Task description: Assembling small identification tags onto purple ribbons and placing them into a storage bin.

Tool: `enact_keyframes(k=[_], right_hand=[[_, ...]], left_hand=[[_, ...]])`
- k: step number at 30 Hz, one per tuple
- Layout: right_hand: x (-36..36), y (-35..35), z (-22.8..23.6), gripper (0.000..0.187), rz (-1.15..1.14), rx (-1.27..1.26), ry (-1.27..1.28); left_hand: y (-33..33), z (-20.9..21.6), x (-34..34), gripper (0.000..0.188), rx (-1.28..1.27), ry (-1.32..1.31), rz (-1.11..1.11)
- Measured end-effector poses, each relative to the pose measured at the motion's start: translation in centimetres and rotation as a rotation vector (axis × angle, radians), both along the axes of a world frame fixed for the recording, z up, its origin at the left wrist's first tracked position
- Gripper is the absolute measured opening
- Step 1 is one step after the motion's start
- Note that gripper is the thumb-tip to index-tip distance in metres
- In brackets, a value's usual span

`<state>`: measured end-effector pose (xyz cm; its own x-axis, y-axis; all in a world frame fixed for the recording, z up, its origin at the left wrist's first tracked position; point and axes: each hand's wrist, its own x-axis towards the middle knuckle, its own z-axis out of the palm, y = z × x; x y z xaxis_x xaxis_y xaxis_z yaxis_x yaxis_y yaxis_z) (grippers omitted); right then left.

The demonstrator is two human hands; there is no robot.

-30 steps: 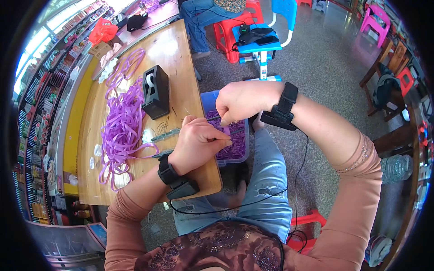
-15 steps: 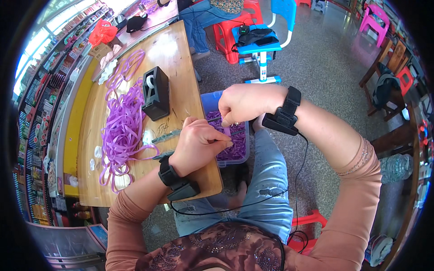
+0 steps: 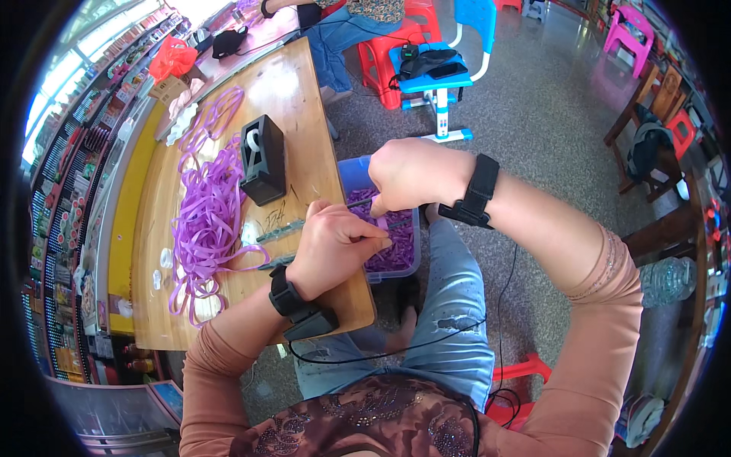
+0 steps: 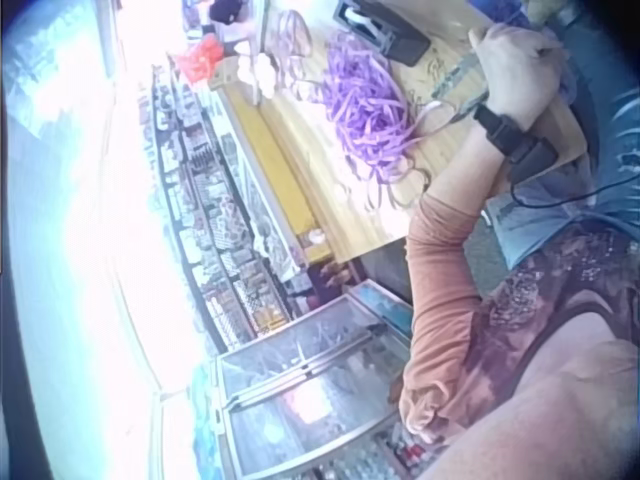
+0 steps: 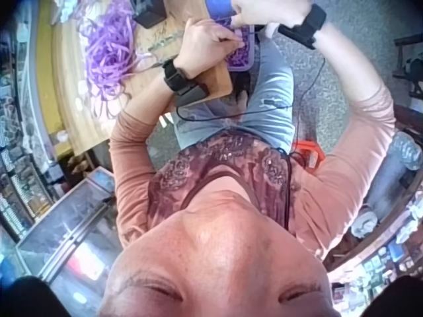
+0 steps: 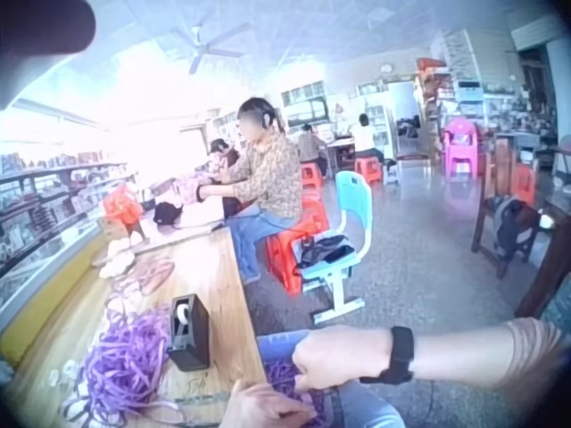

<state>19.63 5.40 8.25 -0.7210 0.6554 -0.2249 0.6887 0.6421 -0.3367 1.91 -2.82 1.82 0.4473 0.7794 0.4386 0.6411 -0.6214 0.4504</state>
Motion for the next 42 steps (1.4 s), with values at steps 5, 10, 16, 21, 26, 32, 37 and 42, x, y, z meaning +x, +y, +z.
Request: enact_keyframes(k=[5,10,16,21,26,32,37,42], right_hand=[[0.8,-0.3,0.0,0.028,-0.019,0.077,0.015],[1.3,1.0,-0.6,0.023,0.135,-0.043,0.325],[-0.7,1.3,-0.5,0.021,0.351,-0.049,0.179],[-2.7,1.2,1.3,0.023,0.369,0.024,-0.192],[-4.3,1.6,2.0,0.028,0.394,-0.06,-0.408],[-3.2,1.6,2.3,0.03,0.377,-0.107,-0.322],[2.3,2.3,-0.3,0.038,0.128,-0.166,0.355],[5.7,-1.4,-6.8,0.046,-0.458,-0.456,0.594]], left_hand=[[-0.2,-0.2,0.0,0.009,-0.004,0.015,0.026],[-0.3,0.0,0.0,0.009,-0.02,0.023,0.024],[-0.3,0.0,-0.1,0.004,-0.043,0.017,0.034],[-0.2,0.0,0.1,0.003,-0.045,0.003,0.023],[-0.1,0.1,0.2,0.002,-0.03,-0.008,0.019],[0.0,0.1,0.4,0.002,-0.025,-0.026,0.005],[-0.1,0.1,0.2,0.006,-0.037,-0.015,0.03],[-0.2,-0.1,-0.2,0.007,-0.007,0.003,0.028]])
